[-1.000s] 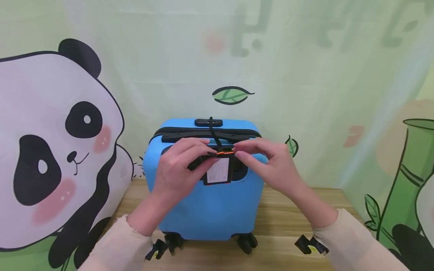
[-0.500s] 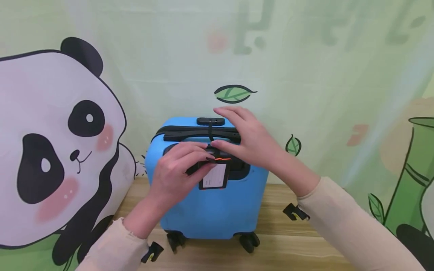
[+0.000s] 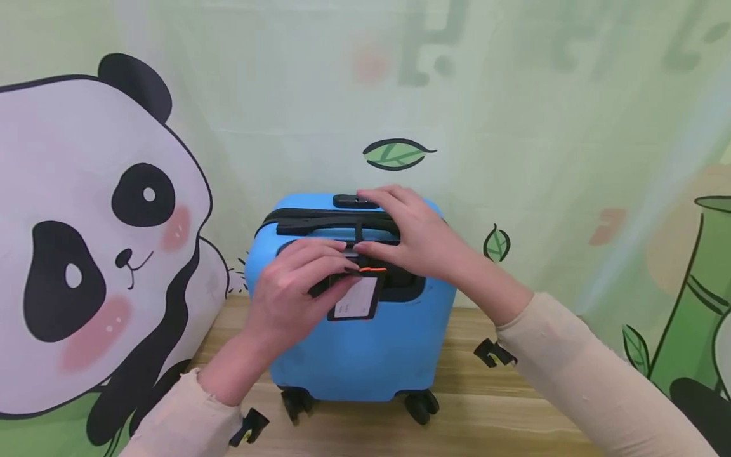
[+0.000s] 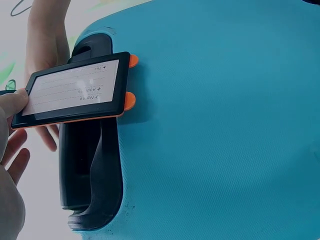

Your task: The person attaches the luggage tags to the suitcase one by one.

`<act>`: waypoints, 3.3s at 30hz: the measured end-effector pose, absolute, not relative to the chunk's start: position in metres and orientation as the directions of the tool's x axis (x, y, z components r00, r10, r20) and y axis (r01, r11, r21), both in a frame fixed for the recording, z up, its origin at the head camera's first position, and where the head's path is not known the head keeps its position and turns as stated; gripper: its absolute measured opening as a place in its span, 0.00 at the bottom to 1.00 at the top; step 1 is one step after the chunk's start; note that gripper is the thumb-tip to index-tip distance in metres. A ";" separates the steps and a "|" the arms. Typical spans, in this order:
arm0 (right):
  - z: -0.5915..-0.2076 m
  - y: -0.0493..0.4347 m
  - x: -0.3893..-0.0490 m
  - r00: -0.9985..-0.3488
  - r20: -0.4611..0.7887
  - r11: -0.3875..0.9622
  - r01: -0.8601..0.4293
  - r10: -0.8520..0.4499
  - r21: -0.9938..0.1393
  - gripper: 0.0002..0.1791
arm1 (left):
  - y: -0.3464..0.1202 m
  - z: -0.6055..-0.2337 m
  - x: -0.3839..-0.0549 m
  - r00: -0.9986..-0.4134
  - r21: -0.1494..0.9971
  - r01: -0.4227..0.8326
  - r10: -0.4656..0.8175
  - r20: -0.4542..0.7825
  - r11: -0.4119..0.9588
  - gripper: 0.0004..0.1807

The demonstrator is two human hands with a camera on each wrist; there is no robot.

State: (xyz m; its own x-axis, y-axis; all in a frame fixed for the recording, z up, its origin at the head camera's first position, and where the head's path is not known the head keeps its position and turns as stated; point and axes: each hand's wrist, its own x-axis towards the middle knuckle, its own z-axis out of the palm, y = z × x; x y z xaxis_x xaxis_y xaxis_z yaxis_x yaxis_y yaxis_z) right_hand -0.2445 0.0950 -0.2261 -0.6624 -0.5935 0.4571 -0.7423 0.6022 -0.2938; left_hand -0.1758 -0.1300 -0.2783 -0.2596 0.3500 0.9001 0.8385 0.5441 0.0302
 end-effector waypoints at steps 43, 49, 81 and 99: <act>-0.222 0.087 -0.254 -0.719 0.324 0.610 -0.694 -0.616 -0.382 0.43 | -0.145 -0.276 -0.162 -0.270 0.042 0.847 0.360 0.893 0.531 0.18; -0.221 0.086 -0.255 -0.716 0.333 0.608 -0.697 -0.613 -0.379 0.41 | -0.148 -0.273 -0.164 -0.300 0.071 0.841 0.354 0.886 0.536 0.16; -0.231 0.082 -0.259 -0.733 0.386 0.645 -0.678 -0.560 -0.352 0.32 | -0.137 -0.284 -0.190 -0.285 0.048 0.790 0.297 0.911 0.611 0.18; -0.222 0.080 -0.258 -0.748 0.326 0.654 -0.664 -0.578 -0.363 0.33 | -0.134 -0.285 -0.191 -0.340 0.069 0.779 0.327 0.882 0.624 0.15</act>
State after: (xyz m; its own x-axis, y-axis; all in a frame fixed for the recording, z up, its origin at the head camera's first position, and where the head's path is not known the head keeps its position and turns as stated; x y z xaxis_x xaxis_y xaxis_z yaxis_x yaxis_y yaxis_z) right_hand -0.2582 0.0801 -0.2225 -0.7480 -0.5780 0.3263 -0.6637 0.6542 -0.3626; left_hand -0.1905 -0.1343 -0.2852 -0.3403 0.3271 0.8816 0.7786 0.6237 0.0691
